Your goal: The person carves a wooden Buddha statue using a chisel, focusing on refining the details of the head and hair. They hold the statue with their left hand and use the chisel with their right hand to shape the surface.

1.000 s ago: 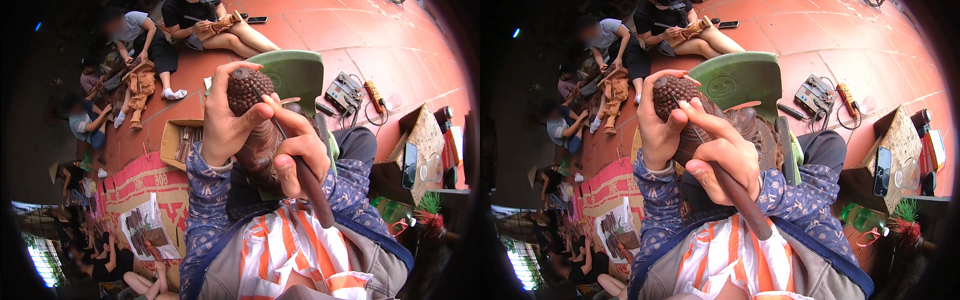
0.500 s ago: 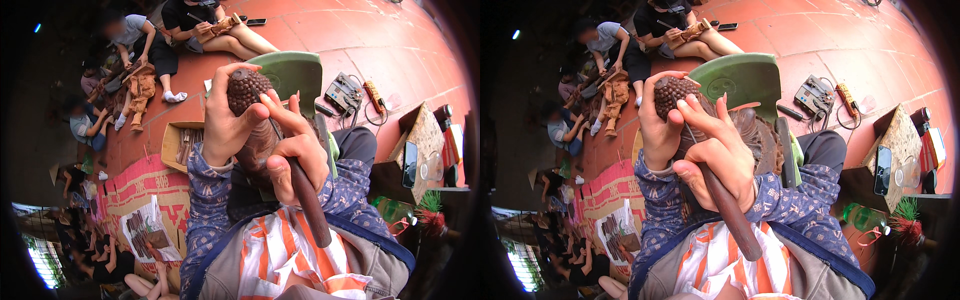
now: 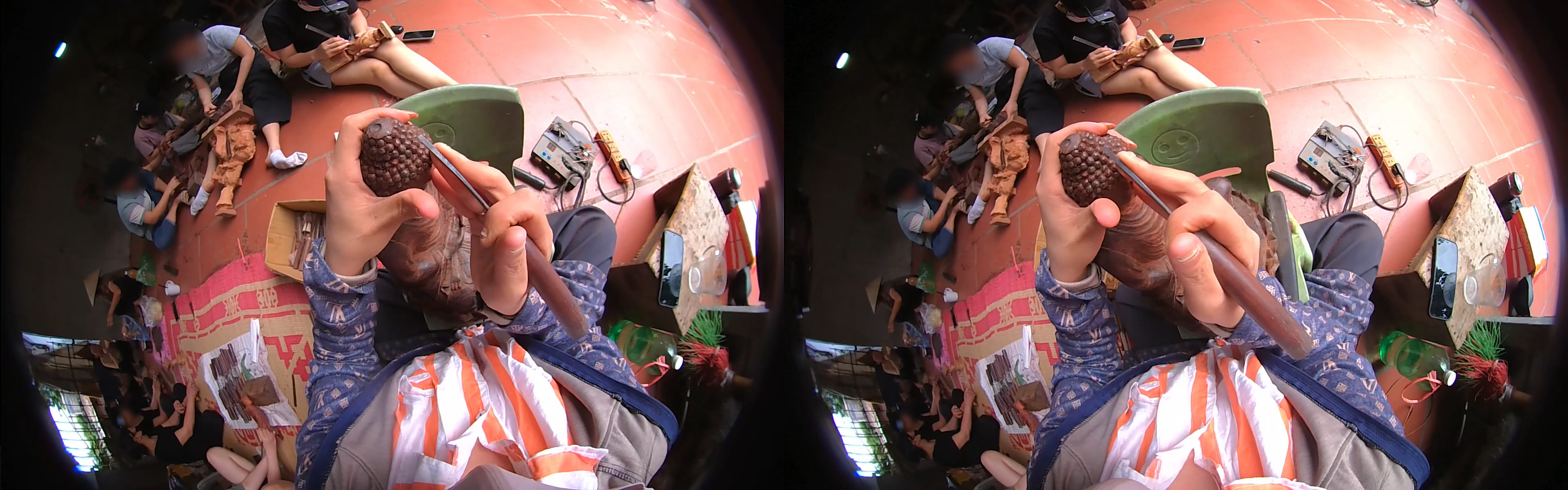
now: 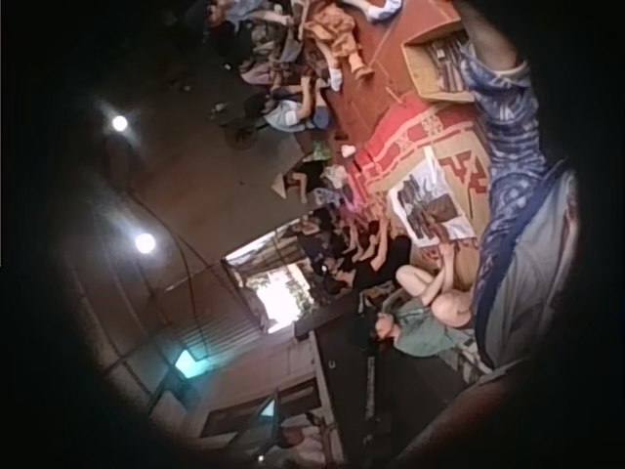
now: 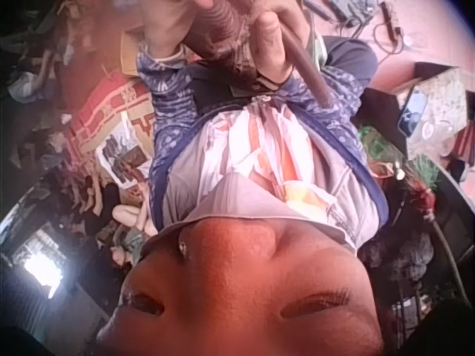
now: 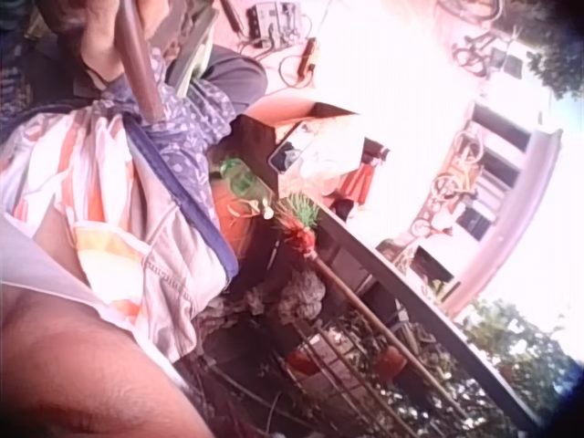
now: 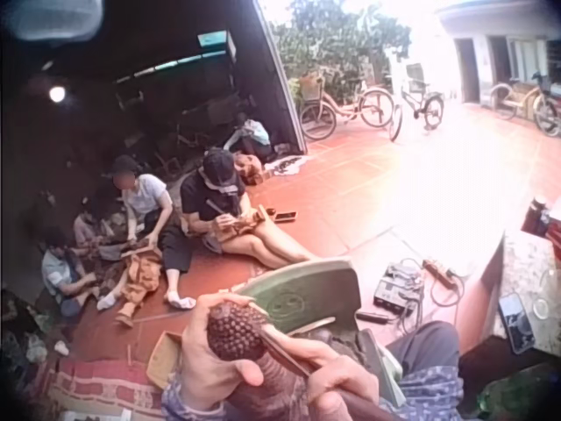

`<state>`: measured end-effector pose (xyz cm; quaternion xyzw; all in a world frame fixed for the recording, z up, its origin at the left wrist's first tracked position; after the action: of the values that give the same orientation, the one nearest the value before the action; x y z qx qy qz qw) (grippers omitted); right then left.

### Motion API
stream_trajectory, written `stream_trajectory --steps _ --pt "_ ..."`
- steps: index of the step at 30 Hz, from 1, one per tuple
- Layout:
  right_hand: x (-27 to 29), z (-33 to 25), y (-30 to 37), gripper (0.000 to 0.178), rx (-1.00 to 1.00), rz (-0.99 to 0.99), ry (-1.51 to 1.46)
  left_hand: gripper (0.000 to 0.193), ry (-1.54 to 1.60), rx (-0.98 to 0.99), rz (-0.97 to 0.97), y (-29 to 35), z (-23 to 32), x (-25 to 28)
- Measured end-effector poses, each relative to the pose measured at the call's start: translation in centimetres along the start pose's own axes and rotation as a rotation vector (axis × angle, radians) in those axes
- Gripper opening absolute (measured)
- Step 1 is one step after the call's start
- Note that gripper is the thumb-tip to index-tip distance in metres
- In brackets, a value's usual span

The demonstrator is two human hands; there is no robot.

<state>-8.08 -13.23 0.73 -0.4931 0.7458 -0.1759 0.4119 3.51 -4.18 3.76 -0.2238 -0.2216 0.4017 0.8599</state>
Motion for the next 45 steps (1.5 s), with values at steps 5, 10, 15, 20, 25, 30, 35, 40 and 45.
stream_trajectory --steps 5,10,15,20,25,30,35,40,45 --pt "-0.6 -1.2 -0.5 0.026 0.119 -0.061 0.106 0.086 0.091 0.035 -0.012 0.0 0.0 -0.1" --pt "-1.1 -2.2 -0.7 0.025 0.129 -0.055 0.226 0.086 0.082 0.032 -0.014 0.1 0.0 -0.1" --pt "-1.5 -2.7 -0.9 0.026 0.116 -0.071 0.303 0.086 0.061 0.044 -0.014 0.1 -0.1 0.0" --pt "-1.2 -2.3 -1.0 0.023 0.122 -0.091 0.258 0.087 0.079 0.049 -0.019 0.1 0.0 -0.2" --pt "1.0 -0.9 -0.7 0.016 0.168 -0.002 -0.122 0.087 0.056 0.045 -0.025 0.1 0.0 -0.1" --pt "2.8 -1.5 -1.0 0.022 0.088 -0.012 0.103 0.086 0.035 0.029 -0.018 0.0 -0.2 0.4" --pt "2.6 -2.6 -1.7 0.031 0.211 -0.342 0.341 0.083 0.097 0.056 -0.009 0.0 0.1 0.1" --pt "2.3 -1.9 -1.9 0.045 0.134 -0.579 0.243 0.083 0.117 0.053 0.005 0.0 0.4 0.1" --pt "1.8 -1.0 -1.6 0.041 0.184 -0.682 0.329 0.081 0.145 0.07 0.018 0.0 0.3 0.1"
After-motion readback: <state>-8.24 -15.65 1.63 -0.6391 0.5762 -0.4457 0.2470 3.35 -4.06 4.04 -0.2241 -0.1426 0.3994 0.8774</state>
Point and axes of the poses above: each hand's wrist, its own y-axis away from the middle knuckle, its own x-axis out of the back of the hand, z = x × y, the point moved 7 cm from there along -y, towards the middle knuckle, and after that the axes turned 3 degrees about -x, right-handed, at the moved point
